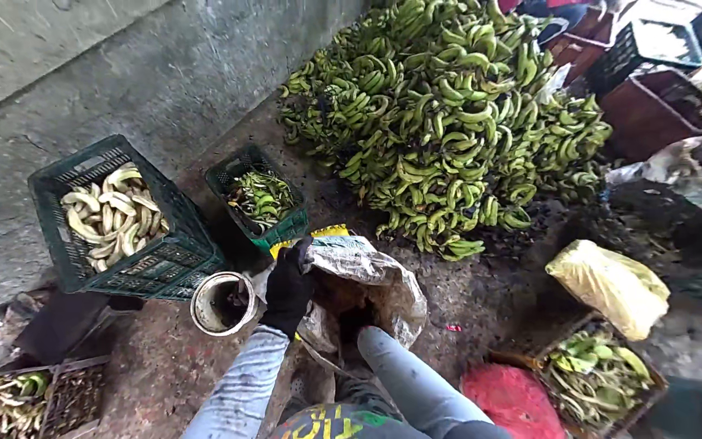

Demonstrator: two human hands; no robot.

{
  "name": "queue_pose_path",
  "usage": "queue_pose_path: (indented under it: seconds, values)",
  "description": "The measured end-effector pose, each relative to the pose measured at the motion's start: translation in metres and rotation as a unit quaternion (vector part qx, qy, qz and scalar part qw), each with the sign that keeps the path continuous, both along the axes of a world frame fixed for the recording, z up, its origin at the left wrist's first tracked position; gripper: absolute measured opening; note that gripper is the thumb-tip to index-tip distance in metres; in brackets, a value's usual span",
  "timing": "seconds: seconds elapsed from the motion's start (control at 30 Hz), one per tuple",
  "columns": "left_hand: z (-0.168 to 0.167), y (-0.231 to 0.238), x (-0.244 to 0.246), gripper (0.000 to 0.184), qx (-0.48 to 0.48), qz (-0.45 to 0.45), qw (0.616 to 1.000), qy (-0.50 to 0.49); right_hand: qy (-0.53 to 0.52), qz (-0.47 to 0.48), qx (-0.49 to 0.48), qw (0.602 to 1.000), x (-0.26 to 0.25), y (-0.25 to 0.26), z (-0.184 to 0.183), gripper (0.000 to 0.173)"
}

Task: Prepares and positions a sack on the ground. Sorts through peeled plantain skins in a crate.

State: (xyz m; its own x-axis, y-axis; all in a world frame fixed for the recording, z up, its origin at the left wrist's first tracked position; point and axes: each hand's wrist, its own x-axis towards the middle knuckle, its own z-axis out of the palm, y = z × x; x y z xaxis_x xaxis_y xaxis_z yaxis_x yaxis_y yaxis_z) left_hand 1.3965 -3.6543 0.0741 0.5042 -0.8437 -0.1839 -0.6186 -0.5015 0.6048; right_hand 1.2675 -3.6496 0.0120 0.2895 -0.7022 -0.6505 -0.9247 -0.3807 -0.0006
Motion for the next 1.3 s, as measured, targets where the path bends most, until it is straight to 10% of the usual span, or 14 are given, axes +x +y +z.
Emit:
queue_pose_path:
  seconds: [0.1,0.2,0.4,0.8,1.07,1.3]
  values:
    - [0.008,-0.035,0.007,0.05,0.036,0.028,0.999,-0.01,0.021,0.101,0.226,0.969,0.003,-0.073,0.016,0.044]
    - [0.016,-0.075,0.02,0.05,0.025,0.078,0.997,-0.006,-0.123,0.105,0.149,0.976,0.007,-0.117,-0.02,0.049]
    - [0.006,-0.111,0.046,0.048,-0.131,0.161,0.978,0.02,-0.217,0.19,0.253,0.924,0.055,-0.113,0.045,0.056]
    - [0.057,-0.19,0.155,0.043,-0.001,0.163,0.98,-0.113,-0.333,0.142,0.192,0.912,0.134,-0.25,0.068,0.044]
    - [0.072,-0.279,0.369,0.043,-0.013,0.174,0.977,-0.122,-0.697,0.102,0.193,0.683,0.189,-0.353,0.131,0.038]
    - [0.043,-0.353,0.59,0.046,-0.119,0.195,0.974,-0.011,-0.589,-0.3,-0.029,0.75,0.222,-0.446,0.045,0.046]
